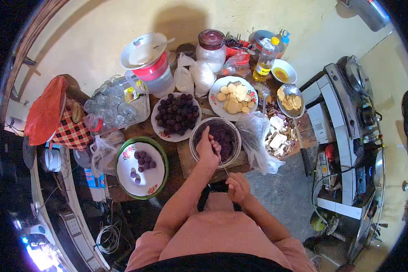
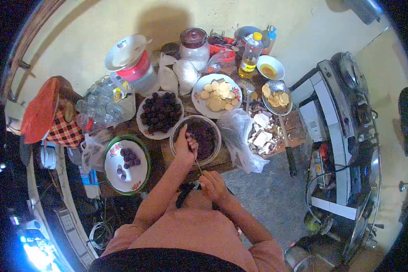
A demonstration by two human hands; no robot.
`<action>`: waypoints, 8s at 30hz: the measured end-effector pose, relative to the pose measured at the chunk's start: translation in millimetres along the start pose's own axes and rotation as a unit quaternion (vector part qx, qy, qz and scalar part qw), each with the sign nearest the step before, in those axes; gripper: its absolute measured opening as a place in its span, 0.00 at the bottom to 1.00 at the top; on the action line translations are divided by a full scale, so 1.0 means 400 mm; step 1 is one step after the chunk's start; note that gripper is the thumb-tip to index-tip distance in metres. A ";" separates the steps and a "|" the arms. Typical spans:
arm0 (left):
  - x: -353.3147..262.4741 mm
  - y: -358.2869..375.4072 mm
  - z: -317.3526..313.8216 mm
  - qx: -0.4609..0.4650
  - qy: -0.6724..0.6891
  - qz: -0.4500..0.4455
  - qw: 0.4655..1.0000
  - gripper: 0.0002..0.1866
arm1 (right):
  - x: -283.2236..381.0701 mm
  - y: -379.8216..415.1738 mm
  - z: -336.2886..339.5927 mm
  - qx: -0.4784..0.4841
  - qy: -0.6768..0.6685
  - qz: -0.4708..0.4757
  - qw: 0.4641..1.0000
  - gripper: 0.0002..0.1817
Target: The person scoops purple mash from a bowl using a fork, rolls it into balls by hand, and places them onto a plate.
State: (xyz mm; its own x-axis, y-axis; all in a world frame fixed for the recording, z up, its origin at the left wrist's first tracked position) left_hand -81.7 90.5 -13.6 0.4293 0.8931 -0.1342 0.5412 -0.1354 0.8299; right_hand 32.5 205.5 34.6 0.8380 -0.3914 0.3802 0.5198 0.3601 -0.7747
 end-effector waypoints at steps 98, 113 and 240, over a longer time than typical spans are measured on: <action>-0.084 0.015 0.013 0.283 -0.161 0.002 0.945 0.20 | -0.300 -0.108 -0.059 0.072 -0.099 -0.422 0.898 0.12; -0.070 -0.069 0.064 0.673 -0.026 0.133 0.727 0.22 | -0.325 -0.109 -0.035 0.141 -0.130 -0.374 0.907 0.11; -0.002 0.026 -0.122 0.541 0.013 0.029 0.841 0.39 | -0.208 -0.307 -0.153 0.274 0.283 -0.028 0.918 0.36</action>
State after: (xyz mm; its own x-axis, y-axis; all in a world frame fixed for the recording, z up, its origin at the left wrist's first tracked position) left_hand -111.6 109.5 21.6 0.4687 0.8790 -0.0876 0.8670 -0.4767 -0.1452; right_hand -111.3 142.0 67.3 0.6676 -0.7438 -0.0334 0.6946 0.6384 -0.3316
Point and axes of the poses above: each hand's wrist, its own y-axis away from the middle knuckle, its own z-axis out of the back of the hand, x = y × z, the point moved 3 cm from there along -y, towards the middle knuckle, and after that the axes turned 12 degrees about z, right-handed, at the moved point
